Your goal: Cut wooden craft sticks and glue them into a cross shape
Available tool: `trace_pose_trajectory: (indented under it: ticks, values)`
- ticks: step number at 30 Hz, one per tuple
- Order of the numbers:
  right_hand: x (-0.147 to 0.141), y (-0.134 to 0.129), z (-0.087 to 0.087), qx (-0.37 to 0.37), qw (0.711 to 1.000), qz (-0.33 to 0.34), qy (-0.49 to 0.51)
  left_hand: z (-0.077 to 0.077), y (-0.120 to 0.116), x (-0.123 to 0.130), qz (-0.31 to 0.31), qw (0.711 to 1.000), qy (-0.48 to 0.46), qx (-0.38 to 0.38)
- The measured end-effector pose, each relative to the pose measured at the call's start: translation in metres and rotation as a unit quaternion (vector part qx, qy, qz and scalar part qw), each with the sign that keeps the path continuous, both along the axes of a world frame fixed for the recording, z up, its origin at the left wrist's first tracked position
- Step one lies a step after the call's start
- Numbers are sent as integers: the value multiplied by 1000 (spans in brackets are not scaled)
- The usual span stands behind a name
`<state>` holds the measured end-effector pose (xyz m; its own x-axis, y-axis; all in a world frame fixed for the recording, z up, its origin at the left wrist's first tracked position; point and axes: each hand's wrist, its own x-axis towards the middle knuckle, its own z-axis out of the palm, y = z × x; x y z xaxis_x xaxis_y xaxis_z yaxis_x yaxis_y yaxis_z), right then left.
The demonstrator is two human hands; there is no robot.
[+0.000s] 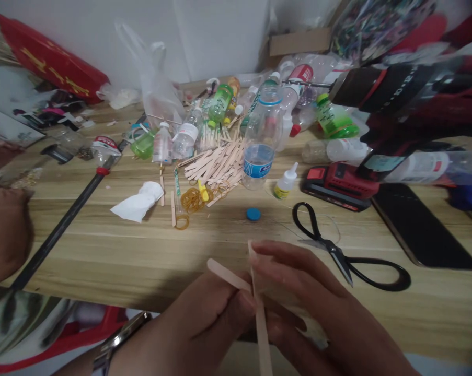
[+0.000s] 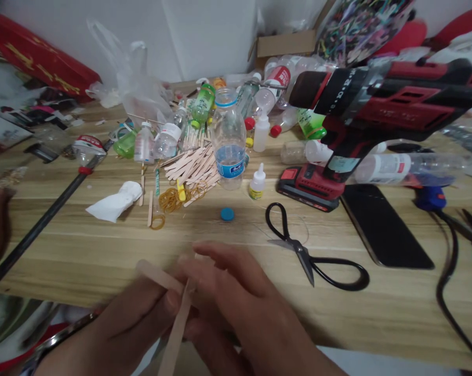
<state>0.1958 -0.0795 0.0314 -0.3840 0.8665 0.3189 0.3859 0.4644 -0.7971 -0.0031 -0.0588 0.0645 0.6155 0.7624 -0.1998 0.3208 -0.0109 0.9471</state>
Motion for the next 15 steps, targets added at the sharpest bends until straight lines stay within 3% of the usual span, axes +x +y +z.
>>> trace_pose_trajectory:
  ticks: [6,10,15]
  values:
    - [7,18,12,-21,996,87,11,-13,6,-4,-75,993,-59,-74]
    - [7,20,12,-23,998,54,4,-19,6,-7,-11,980,-97,-175]
    - [-4,7,6,-125,992,7,2,-17,-5,-4,103,994,12,-30]
